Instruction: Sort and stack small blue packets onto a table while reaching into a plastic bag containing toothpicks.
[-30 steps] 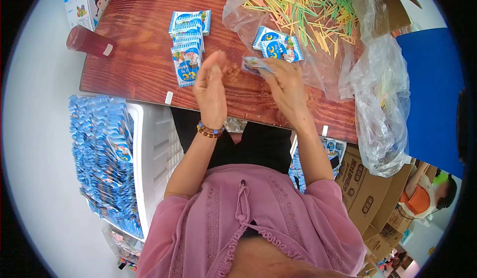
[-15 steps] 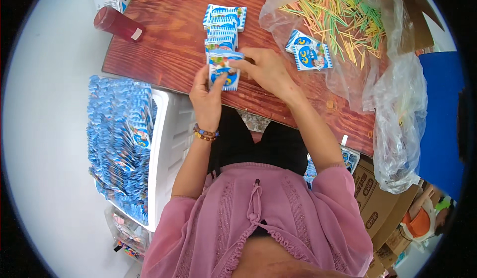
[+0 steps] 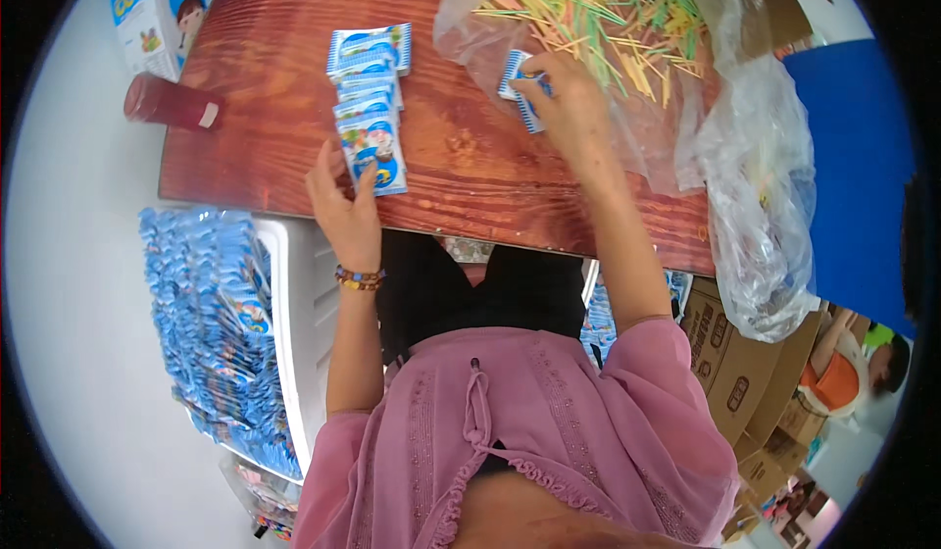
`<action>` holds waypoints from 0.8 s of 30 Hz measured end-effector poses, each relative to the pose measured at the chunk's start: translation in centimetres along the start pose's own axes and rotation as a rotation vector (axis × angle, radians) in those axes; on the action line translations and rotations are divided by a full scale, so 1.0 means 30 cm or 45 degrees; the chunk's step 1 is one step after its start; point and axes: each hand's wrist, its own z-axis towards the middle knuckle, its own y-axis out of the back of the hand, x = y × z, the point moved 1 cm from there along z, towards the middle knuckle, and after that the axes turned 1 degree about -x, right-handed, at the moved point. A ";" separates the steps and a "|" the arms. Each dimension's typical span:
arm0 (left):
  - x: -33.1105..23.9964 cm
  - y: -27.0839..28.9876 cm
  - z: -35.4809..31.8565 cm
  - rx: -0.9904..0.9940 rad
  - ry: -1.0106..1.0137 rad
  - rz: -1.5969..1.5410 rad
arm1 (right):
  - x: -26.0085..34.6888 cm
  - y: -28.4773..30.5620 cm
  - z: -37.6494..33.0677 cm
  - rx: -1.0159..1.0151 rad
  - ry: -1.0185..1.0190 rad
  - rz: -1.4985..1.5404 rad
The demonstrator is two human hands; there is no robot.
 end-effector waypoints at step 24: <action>-0.272 -0.340 -0.035 0.621 0.361 -0.984 | -0.139 0.174 -0.102 0.425 -0.329 1.189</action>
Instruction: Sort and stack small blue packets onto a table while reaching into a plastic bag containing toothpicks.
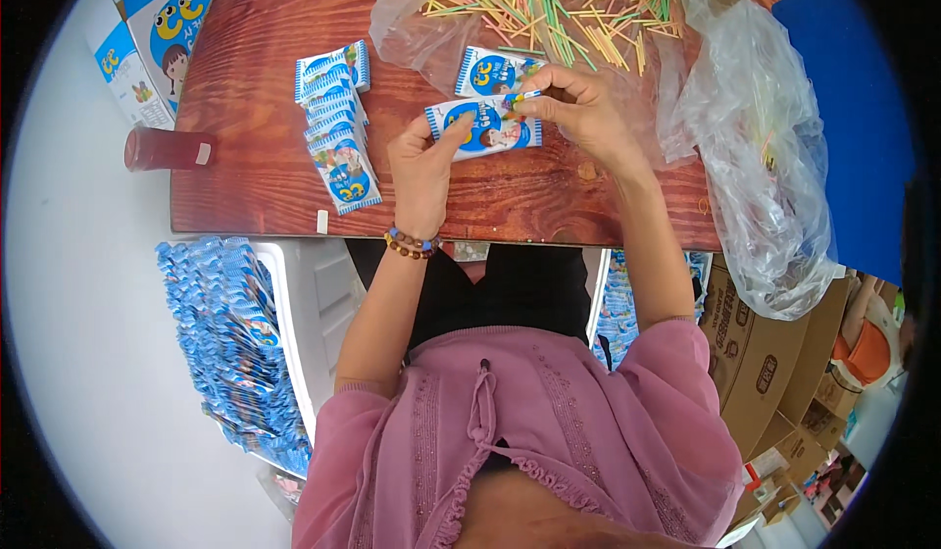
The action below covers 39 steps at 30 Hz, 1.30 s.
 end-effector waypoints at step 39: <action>0.034 0.021 -0.118 -0.158 0.478 -0.619 | -0.028 -0.052 -0.082 0.333 0.378 -0.450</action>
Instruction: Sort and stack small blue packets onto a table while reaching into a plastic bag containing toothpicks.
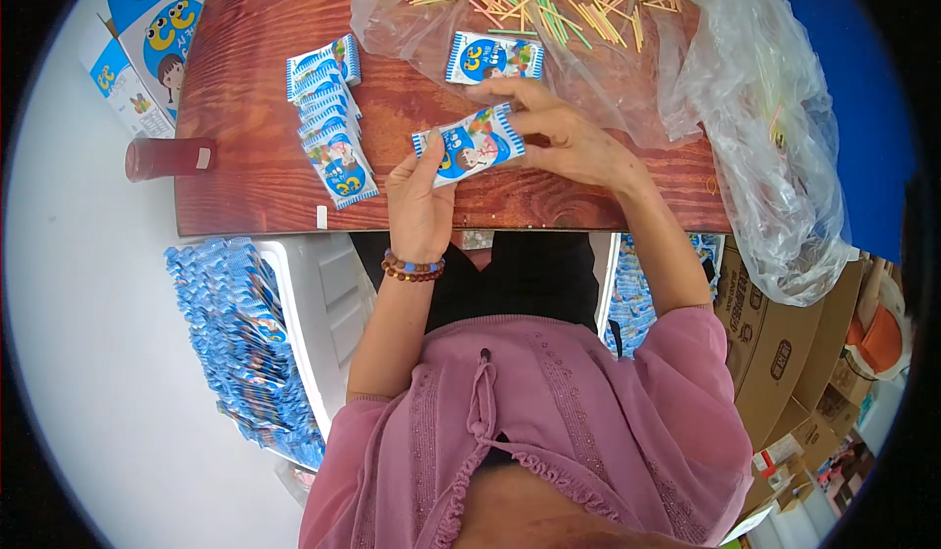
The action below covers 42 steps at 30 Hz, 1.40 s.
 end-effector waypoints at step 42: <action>0.018 0.064 -0.010 0.003 -0.028 -0.075 | -0.209 0.343 0.214 -0.235 -0.926 -1.261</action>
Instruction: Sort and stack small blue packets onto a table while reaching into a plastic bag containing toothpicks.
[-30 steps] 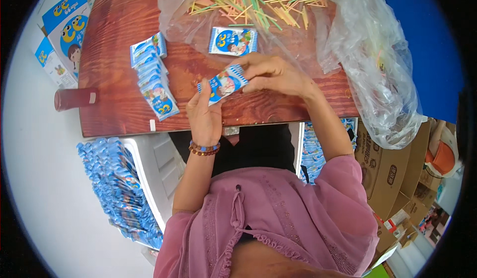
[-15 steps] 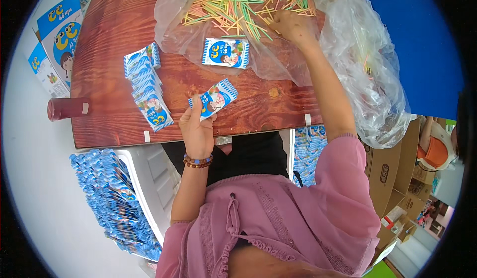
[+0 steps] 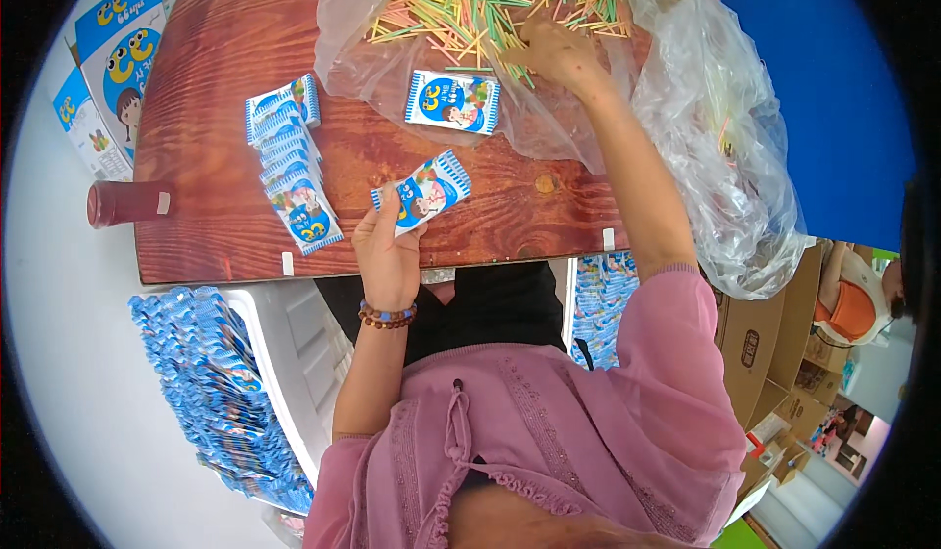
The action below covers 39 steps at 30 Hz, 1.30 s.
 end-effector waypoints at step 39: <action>0.003 0.002 -0.013 0.004 0.034 0.013 | -0.077 -0.139 -0.136 -0.327 0.044 1.691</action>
